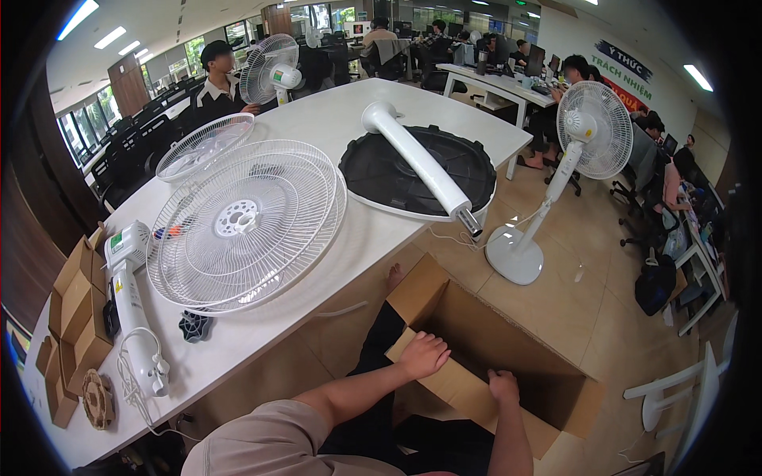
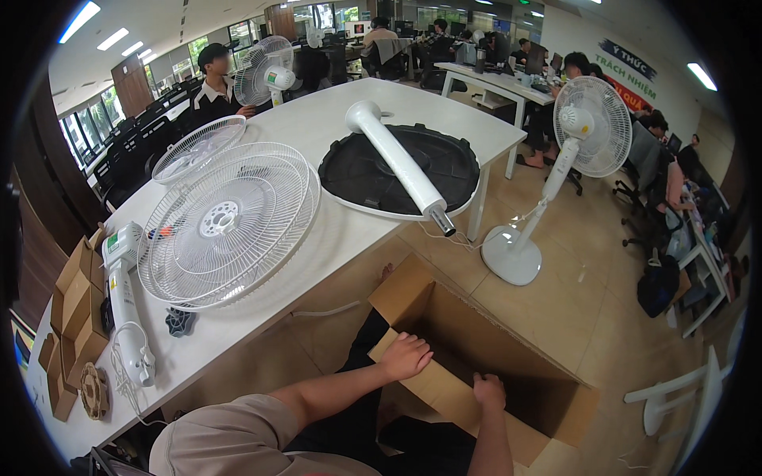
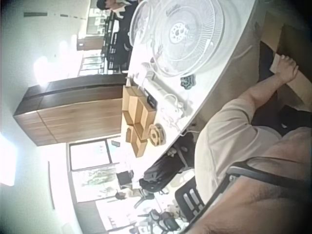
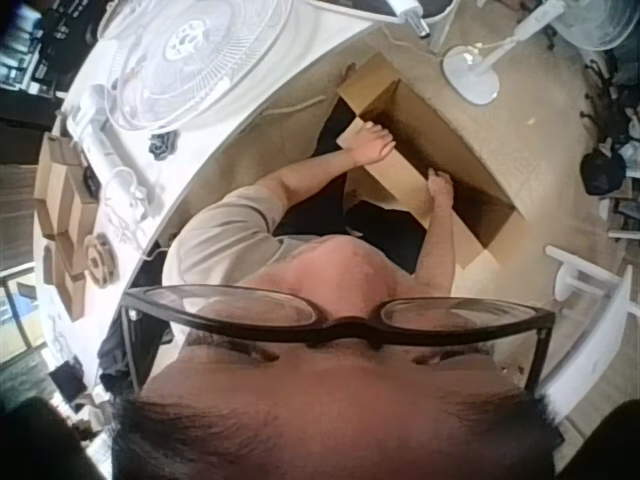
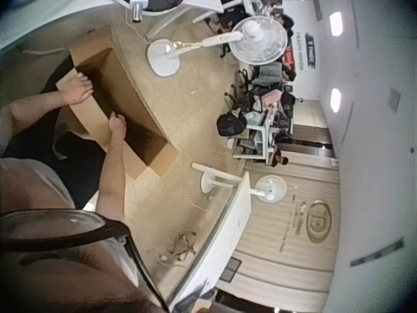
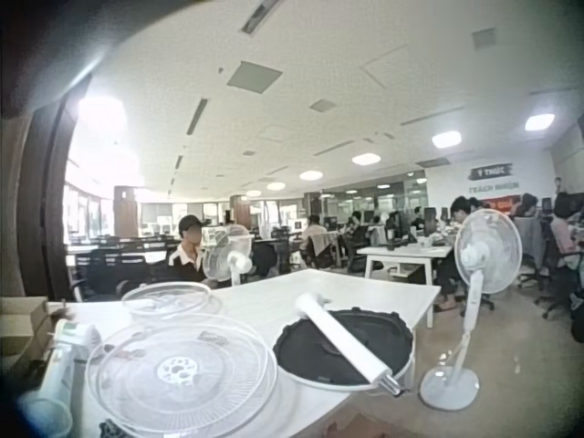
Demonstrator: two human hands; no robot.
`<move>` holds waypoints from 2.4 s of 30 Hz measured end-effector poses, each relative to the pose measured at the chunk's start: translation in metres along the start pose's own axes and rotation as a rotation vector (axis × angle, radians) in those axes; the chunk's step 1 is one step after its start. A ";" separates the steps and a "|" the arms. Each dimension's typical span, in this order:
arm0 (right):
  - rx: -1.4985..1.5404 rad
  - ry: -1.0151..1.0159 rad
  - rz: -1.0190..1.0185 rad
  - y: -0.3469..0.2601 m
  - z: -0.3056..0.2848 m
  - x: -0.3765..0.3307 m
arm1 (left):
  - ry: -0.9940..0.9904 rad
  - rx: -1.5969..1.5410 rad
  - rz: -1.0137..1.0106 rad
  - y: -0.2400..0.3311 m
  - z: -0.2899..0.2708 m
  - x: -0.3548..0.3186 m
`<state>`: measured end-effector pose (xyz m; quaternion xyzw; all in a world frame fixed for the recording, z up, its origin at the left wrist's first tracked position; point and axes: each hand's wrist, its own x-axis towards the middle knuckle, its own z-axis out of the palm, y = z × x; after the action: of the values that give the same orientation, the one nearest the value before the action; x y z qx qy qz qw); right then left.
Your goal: Disassemble the components of a floor-standing electric fan, including the cage, blade, motor unit, and base.
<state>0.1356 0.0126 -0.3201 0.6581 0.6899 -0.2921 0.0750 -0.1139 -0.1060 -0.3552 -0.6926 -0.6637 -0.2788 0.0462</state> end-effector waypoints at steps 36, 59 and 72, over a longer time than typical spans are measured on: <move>0.037 0.312 -0.096 0.003 0.010 -0.014 | -0.009 -1.889 -0.564 -0.014 -0.173 0.211; 0.022 0.341 -0.100 0.002 0.008 -0.016 | 0.233 -1.856 -0.717 -0.013 -0.170 0.228; -0.005 0.329 -0.123 0.008 0.014 -0.008 | 0.114 -1.814 -0.662 -0.019 -0.180 0.206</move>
<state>0.1399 -0.0015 -0.3305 0.6536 0.7323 -0.1828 -0.0553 -0.1982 0.0021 -0.1176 -0.2284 -0.3542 -0.7173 -0.5549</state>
